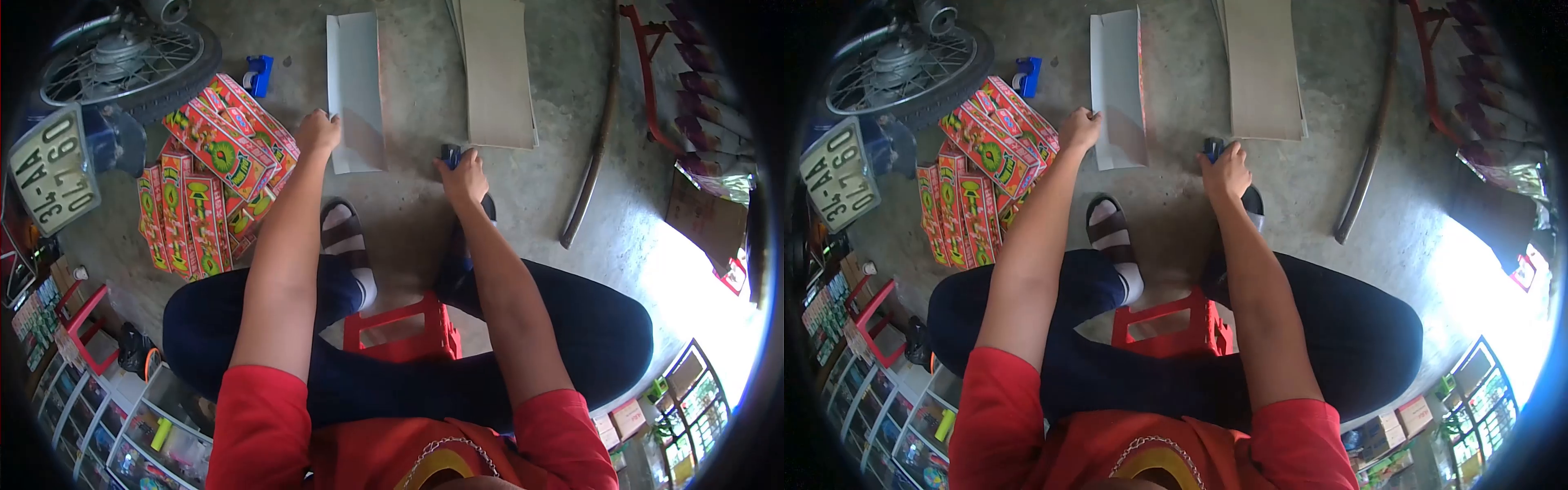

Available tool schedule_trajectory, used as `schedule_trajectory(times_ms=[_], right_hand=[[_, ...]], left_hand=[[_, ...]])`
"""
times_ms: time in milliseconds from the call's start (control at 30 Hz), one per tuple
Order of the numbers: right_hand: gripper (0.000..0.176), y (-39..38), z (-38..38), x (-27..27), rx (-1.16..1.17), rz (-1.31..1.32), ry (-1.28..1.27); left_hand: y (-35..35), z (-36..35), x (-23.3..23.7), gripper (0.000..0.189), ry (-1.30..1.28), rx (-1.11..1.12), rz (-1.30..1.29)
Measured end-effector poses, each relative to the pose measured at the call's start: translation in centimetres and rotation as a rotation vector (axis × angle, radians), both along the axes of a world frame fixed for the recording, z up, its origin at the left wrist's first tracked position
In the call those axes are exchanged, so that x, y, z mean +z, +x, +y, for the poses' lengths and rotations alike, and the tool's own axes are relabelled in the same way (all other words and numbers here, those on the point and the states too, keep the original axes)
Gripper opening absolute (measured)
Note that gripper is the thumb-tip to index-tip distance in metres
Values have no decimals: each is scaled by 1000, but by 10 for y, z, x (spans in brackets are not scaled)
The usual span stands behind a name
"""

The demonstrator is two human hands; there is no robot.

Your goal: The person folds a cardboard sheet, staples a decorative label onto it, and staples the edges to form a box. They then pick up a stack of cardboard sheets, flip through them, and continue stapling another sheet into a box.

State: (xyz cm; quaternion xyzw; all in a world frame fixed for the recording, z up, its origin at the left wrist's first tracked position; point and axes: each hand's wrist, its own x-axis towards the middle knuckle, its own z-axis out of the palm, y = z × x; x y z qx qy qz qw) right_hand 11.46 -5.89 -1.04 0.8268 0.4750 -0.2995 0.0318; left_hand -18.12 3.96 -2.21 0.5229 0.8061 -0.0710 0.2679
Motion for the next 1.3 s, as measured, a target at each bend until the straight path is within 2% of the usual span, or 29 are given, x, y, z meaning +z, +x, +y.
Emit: schedule_trajectory(times_ms=[67,100,167,233,267,333,367,467,533,567,600,667,700,767,833,933,1033,1100,1133,1167,1200,1267,1300], right_hand=[[77,10,6,-4,4,94,-10],[75,16,6,-4,11,140,-36],[64,24,10,5,10,201,15],[49,29,10,15,-12,231,168],[45,33,19,27,-106,394,105],[38,41,43,81,-284,724,-15],[28,41,52,110,-342,786,28],[30,46,60,207,-487,1010,222],[25,53,55,267,-385,1004,364],[27,60,51,291,-249,903,427],[28,68,45,313,-135,796,478],[36,69,2,373,-60,682,620],[38,67,-27,398,-79,686,684],[43,74,-64,432,-108,675,810],[49,72,-89,444,-140,683,924],[56,75,-101,476,-214,794,748],[49,81,-92,483,-203,915,783],[41,83,-92,483,-118,955,992],[32,88,-90,487,-122,861,998],[29,104,-67,480,-124,917,959],[27,108,-57,478,-136,860,957],[24,118,-41,471,-34,856,968],[26,118,-38,475,-2,887,916]], left_hand=[[-6,3,1,39,-41,-6,-84],[-5,2,3,31,24,-32,-92],[0,3,13,28,63,-77,-82],[8,12,50,27,127,-213,-61],[12,17,73,27,179,-265,-50],[21,27,113,28,292,-377,-25],[23,40,134,32,243,-452,-15],[40,42,242,35,262,-547,7],[53,34,303,35,378,-627,-4],[60,24,338,31,436,-657,-47],[59,21,356,28,563,-766,-139],[61,6,401,19,779,-911,-331],[64,-10,423,16,843,-884,-469],[65,-41,467,14,944,-937,-549],[70,-86,508,15,973,-917,-587],[89,-130,528,16,991,-896,-744],[109,-151,534,15,1029,-950,-854],[117,-153,533,15,1028,-983,-915],[122,-150,532,15,1013,-984,-943],[118,-140,520,14,946,-936,-960],[127,-131,523,12,887,-962,-995],[131,-114,505,29,717,-883,-1122],[134,-104,495,43,675,-848,-1200]])
